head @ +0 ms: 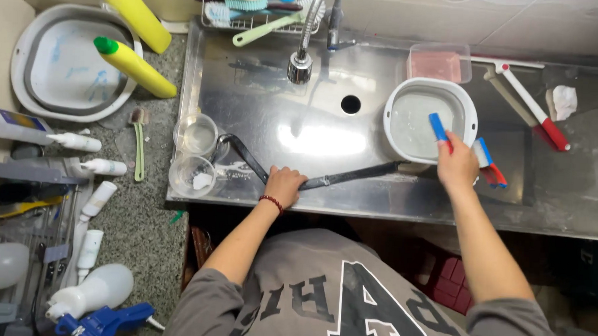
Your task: Cleaning a black bag strap with a small brush and soap under a sink faucet.
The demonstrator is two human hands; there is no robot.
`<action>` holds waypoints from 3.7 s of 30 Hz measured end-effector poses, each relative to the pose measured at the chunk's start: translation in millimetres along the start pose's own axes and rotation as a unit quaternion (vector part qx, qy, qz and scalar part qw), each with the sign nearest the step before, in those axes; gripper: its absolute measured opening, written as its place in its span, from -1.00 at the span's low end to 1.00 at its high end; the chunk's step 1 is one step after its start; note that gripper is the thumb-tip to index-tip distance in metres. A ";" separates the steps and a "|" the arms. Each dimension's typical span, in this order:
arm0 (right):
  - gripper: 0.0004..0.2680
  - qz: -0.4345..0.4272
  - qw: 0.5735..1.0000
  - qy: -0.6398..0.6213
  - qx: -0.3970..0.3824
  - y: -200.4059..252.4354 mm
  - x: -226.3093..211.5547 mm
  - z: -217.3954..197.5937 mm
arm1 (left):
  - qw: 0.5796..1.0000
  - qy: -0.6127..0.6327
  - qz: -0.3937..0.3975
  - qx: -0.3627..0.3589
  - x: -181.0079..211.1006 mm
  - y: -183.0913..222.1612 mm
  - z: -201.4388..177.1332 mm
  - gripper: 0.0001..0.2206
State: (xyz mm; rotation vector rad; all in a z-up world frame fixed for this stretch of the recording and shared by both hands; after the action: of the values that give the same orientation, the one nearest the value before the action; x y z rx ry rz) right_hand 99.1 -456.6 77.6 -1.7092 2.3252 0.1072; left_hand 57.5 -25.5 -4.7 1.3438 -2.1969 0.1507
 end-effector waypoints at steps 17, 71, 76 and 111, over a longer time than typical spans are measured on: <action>-0.75 -0.152 0.975 0.114 -0.117 113.3 -109.8 103.2 | 0.995 0.075 -0.004 0.058 -1.5 -4.1 25.0 -0.80; -0.76 -0.039 0.996 0.022 -0.077 107.9 -69.6 98.8 | 0.985 0.156 -0.053 0.045 -8.5 -8.7 23.4 -0.72; -0.74 -0.104 0.985 -0.038 -0.135 109.0 -93.2 93.2 | 0.991 0.124 -0.022 0.034 -8.7 -9.3 19.8 -0.73; -0.74 -0.168 0.968 -0.020 -0.182 126.6 -154.4 101.7 | 0.987 0.118 -0.107 0.014 -15.9 5.7 12.3 -0.72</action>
State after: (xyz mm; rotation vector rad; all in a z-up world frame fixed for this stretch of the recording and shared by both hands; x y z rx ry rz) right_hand 38.3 -253.2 6.0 -2.2255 2.0410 0.5274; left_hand 53.2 -14.7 -22.0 1.4850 -1.8506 0.2471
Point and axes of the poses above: each hand's wrist, its own y-axis away from the middle knuckle, its own z-axis out of the palm, x = y × z, the point moved 6 cm from there along -y, towards the middle knuckle, and after that the axes turned 11 degrees about y, right-handed, at the moved point
